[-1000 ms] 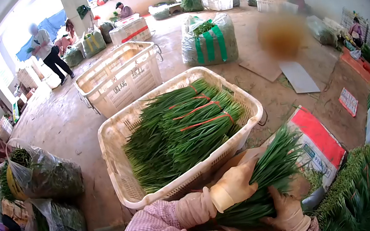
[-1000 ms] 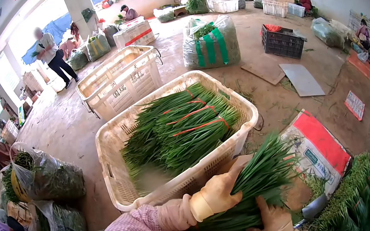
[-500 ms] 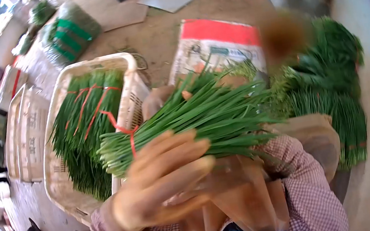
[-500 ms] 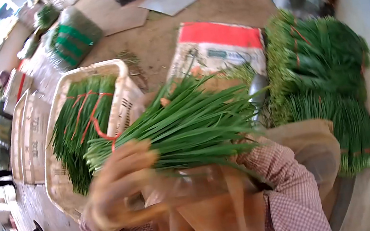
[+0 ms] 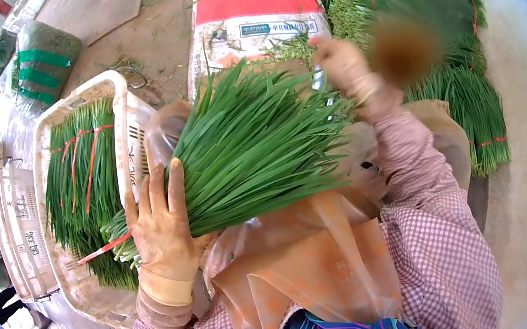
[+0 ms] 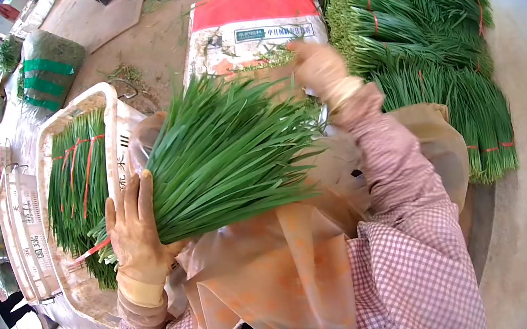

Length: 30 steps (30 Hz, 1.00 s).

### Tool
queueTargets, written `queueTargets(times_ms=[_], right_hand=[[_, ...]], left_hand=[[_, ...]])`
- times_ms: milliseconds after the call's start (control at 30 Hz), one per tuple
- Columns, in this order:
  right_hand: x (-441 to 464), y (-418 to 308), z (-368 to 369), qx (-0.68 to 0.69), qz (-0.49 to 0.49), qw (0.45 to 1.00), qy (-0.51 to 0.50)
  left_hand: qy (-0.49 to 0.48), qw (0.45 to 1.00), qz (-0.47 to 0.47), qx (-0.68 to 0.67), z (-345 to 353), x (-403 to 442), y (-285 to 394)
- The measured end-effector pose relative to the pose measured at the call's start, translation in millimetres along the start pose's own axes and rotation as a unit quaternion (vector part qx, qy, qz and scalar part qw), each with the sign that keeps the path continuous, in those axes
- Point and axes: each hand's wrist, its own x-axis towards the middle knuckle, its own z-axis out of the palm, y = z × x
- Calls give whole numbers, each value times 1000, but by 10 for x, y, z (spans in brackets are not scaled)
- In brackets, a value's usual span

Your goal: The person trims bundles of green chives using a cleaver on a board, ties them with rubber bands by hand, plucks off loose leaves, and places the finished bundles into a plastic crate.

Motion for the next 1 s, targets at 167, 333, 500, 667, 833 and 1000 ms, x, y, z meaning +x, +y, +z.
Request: queueTargets(times_ms=[167, 333, 500, 667, 833, 1000], right_hand=[[-417, -895, -286, 80, -231, 970, 3], [-946, -1164, 606, -168, -408, 883, -159], [-755, -753, 1041, 204, -329, 901, -196], [-841, -613, 1020, 409, -15, 864, -292], [-897, -825, 888, 455, -24, 862, -221], [-993, -1044, 784, 444, 19, 869, -216]], left_hand=[[-29, 999, -12, 21, -71, 78, 99], [43, 998, 34, 11, -26, 2, 342], [160, 918, 311, -184, 2, -342, 354], [191, 942, 42, -273, 146, -379, 68], [163, 751, -66, -636, 246, 62, -278], [153, 567, -12, -809, 520, 715, -188]])
